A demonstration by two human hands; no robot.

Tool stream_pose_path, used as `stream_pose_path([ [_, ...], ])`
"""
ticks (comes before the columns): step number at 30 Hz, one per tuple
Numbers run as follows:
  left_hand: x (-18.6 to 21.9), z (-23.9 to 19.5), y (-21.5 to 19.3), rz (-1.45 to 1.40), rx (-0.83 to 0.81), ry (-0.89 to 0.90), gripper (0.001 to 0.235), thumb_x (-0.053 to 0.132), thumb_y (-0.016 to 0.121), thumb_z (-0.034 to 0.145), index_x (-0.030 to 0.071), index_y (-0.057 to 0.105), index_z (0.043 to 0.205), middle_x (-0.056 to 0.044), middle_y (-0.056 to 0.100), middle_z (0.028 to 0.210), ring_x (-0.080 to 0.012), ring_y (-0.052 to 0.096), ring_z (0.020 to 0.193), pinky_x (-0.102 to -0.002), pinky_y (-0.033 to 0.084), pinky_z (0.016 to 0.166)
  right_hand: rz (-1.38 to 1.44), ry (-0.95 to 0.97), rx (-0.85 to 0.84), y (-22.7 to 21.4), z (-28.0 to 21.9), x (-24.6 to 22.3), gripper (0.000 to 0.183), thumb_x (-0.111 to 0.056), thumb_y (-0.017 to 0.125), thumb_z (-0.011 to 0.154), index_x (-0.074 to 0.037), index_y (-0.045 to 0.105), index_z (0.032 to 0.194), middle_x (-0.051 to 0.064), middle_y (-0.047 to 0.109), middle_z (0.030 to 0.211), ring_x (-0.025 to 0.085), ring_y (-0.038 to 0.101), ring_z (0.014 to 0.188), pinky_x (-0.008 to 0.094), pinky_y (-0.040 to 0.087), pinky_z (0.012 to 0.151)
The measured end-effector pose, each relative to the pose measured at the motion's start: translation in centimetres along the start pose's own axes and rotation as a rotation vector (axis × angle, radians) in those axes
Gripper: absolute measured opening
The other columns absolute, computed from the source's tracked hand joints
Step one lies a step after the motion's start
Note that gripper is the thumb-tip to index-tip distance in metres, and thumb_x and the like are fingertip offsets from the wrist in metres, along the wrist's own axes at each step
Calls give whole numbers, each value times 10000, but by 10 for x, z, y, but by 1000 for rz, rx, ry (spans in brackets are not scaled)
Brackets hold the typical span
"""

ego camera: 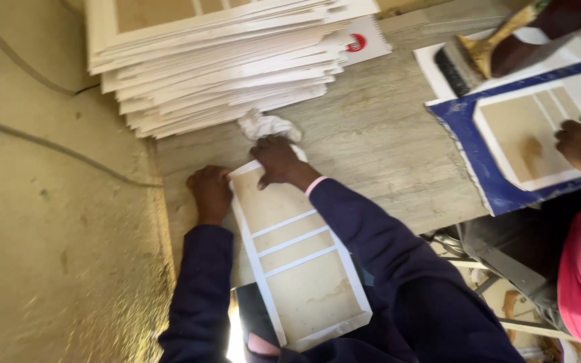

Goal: Assembling paper folders by folding pre-scored sheets and using a rag to apply adhesive or smooth the surfaces.

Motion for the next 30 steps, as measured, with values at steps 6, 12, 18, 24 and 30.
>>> stream_pose_path([
  [6,102,-67,-47,358,109,31,416,31,740,815,65,771,1229,-98,724,1112,-272,706,971,-438,448,948,13,54,161,13,-47,-10,529,-467,765,963,-79,720,1318,158,693,1280,383,630,1307,532,381,1212],
  [12,110,-52,-72,3,235,87,492,37,638,931,-11,648,1421,-231,649,1436,-414,591,1388,-527,381,1213,-251,69,332,54,-65,-31,372,-320,597,1132,-41,732,1338,184,708,1311,360,663,1284,468,444,1130],
  [18,112,-58,-67,68,294,59,328,60,702,940,62,787,1257,-141,770,1330,-307,734,1242,-411,562,1052,-145,205,-37,-1,-67,-14,788,-614,668,996,-100,564,1583,312,507,1616,485,461,1526,570,224,1308],
  [24,110,-62,-67,76,320,40,283,85,706,947,122,809,1209,-83,797,1279,-256,747,1225,-410,530,1060,-202,263,131,-24,-96,-21,914,-716,545,1034,105,616,1429,331,611,1484,432,571,1445,504,226,1323],
  [30,110,-59,-71,28,269,49,392,78,666,959,50,725,1345,-153,713,1418,-319,640,1370,-482,405,1236,-223,190,85,-1,-74,-13,584,-551,598,1044,-15,828,1054,214,812,924,376,815,952,616,323,1256],
])
Point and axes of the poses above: each hand's wrist, its own z-axis towards the middle knuckle, its own y-axis out of the palm, x = y × z, the point moved 8 cm from there along z, towards the middle knuckle
